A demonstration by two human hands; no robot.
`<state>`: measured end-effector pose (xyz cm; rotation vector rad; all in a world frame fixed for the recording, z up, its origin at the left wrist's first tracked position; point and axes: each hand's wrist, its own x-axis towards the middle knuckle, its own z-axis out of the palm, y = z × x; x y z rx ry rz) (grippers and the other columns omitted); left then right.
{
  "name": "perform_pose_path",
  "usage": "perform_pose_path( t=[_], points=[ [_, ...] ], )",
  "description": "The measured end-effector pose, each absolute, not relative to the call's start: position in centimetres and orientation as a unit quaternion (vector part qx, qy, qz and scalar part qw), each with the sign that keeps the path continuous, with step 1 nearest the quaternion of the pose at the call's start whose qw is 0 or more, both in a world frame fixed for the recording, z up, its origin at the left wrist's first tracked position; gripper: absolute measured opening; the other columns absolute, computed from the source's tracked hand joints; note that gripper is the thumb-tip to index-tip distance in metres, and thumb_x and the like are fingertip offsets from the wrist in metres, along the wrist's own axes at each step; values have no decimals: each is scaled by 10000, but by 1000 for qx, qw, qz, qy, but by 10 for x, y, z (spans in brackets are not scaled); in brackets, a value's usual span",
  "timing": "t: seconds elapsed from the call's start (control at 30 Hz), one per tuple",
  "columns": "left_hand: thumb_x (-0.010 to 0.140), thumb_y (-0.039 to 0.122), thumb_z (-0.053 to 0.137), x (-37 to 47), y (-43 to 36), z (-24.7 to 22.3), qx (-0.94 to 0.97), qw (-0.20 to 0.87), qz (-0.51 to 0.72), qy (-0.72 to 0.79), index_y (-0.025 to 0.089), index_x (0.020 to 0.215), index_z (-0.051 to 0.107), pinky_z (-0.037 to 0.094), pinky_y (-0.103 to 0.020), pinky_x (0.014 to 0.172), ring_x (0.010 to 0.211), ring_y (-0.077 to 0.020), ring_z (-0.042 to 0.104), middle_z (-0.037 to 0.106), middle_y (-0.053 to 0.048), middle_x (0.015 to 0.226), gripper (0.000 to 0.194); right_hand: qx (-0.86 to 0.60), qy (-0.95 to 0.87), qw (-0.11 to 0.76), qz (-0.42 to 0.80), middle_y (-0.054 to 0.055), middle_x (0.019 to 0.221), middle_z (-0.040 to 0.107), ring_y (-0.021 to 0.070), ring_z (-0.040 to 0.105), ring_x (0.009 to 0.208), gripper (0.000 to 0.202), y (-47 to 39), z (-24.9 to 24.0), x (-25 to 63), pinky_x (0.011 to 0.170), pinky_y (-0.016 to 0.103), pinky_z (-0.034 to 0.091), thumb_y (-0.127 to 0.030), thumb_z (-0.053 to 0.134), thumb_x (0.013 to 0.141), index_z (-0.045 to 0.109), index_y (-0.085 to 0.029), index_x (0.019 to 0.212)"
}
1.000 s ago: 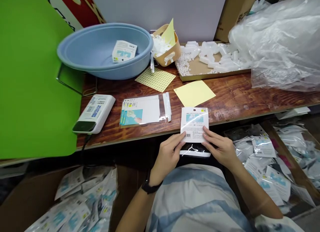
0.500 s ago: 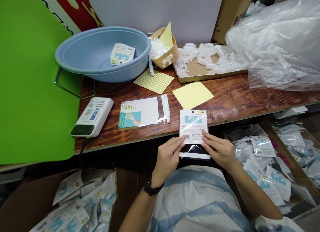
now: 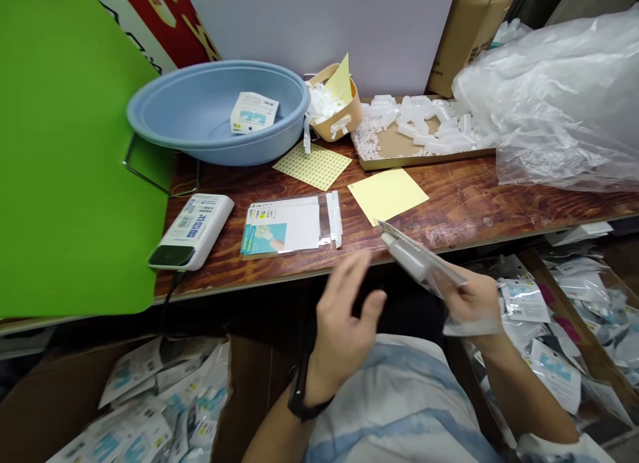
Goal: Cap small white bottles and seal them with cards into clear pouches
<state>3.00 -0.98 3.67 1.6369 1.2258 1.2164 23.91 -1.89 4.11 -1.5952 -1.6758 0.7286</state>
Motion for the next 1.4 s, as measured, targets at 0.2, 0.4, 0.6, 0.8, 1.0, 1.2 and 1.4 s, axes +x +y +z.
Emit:
perform_pose_path(
  t=[0.2, 0.4, 0.6, 0.8, 1.0, 1.2, 1.4],
  points=[
    [894, 533, 587, 19, 16, 30, 403, 706, 376, 445, 145, 1151, 705, 547, -319, 844, 1006, -243, 677, 726, -118, 1122, 480, -599, -309, 408, 616, 76, 810, 773, 265, 729, 709, 420, -34, 35, 231, 625, 356, 607, -611, 689, 773, 774, -216, 884],
    [673, 492, 828, 22, 17, 31, 200, 821, 345, 409, 126, 795, 733, 488, -213, 581, 616, -124, 616, 704, -47, 710, 397, -550, -379, 263, 696, 101, 820, 757, 252, 713, 722, 502, -44, 33, 242, 605, 332, 586, -611, 539, 880, 737, -175, 1032],
    [635, 452, 864, 25, 10, 28, 135, 857, 312, 387, 109, 748, 735, 492, -215, 592, 608, -122, 621, 704, -60, 684, 384, -581, -497, 211, 609, 65, 640, 690, 191, 608, 591, 512, -31, 34, 257, 525, 279, 500, -649, 613, 799, 730, -173, 650],
    [736, 519, 771, 23, 1, 19, 189, 843, 316, 393, 109, 953, 747, 553, -272, 699, 762, -186, 696, 755, -116, 869, 465, -645, -459, 201, 577, 22, 477, 532, 124, 421, 452, 532, -33, 29, 251, 415, 255, 341, -655, 671, 710, 625, -174, 489],
    [899, 364, 610, 14, 3, 38, 543, 427, 407, 598, 173, 1329, 588, 418, -411, 1119, 1316, -254, 527, 596, -127, 1383, 472, -600, -442, 182, 641, 15, 526, 518, 107, 400, 491, 547, -35, 24, 245, 425, 231, 313, -656, 660, 738, 612, -145, 548],
    [894, 254, 585, 31, 41, 63, 748, 505, 218, 370, 170, 1082, 737, 557, -350, 899, 981, -244, 716, 760, -70, 1076, 256, -503, -509, 163, 679, -42, 494, 365, 68, 302, 477, 555, -25, 34, 226, 438, 211, 253, -600, 601, 828, 503, -157, 509],
    [876, 255, 555, 39, 51, 47, 671, 585, 238, 388, 198, 832, 773, 567, -293, 733, 765, -207, 727, 784, -35, 853, 229, -518, -395, 224, 725, -16, 507, 490, 93, 432, 469, 594, -21, 27, 226, 429, 210, 329, -717, 590, 777, 595, -151, 596]
  ],
)
